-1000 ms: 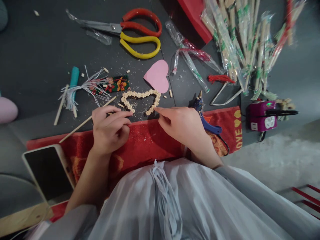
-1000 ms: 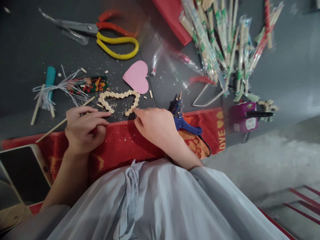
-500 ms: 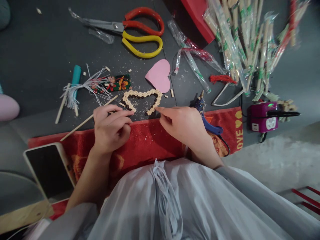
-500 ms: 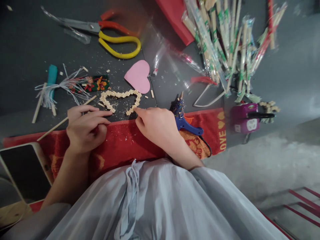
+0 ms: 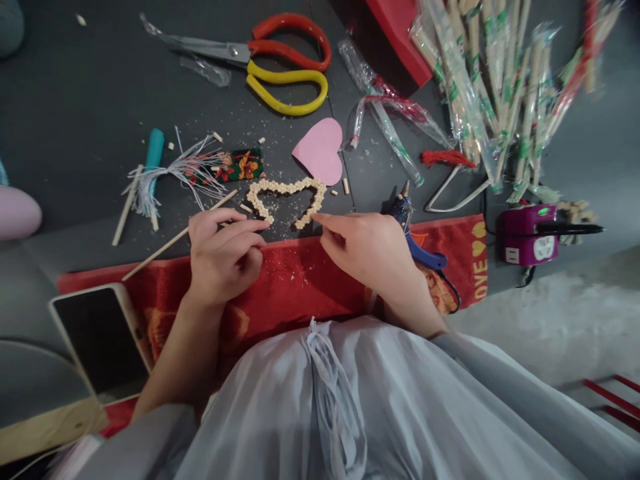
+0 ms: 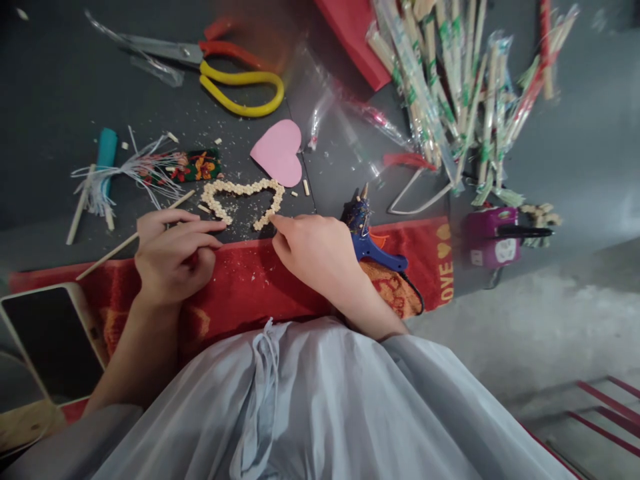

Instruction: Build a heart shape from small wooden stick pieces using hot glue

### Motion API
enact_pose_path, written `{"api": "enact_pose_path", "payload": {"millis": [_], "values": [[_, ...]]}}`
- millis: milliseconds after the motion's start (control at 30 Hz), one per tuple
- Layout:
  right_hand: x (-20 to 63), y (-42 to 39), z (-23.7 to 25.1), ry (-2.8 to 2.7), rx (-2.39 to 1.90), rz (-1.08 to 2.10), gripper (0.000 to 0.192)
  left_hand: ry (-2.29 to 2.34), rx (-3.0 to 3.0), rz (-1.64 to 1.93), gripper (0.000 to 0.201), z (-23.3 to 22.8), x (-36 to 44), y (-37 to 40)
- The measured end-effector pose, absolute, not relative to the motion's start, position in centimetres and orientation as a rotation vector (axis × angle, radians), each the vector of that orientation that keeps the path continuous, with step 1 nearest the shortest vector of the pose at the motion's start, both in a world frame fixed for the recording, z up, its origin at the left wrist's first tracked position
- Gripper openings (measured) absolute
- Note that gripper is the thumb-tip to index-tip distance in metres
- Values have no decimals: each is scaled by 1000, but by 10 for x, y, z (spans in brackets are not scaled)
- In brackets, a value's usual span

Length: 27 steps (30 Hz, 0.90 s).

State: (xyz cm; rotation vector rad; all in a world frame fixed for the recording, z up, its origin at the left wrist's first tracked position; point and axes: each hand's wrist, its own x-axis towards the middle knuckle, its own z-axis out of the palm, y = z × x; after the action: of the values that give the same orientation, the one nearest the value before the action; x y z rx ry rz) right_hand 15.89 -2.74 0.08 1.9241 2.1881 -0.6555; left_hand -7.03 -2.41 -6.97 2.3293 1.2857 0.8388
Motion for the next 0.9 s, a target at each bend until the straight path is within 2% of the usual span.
{"api": "enact_pose_path", "payload": {"millis": [500, 900], "values": [[160, -29, 0, 2191, 1929, -648, 44, 1249, 2354, 901, 20, -70, -68, -23], [159, -29, -1, 2197, 1929, -644, 45, 1361, 2285, 701, 20, -66, -69, -24]]}}
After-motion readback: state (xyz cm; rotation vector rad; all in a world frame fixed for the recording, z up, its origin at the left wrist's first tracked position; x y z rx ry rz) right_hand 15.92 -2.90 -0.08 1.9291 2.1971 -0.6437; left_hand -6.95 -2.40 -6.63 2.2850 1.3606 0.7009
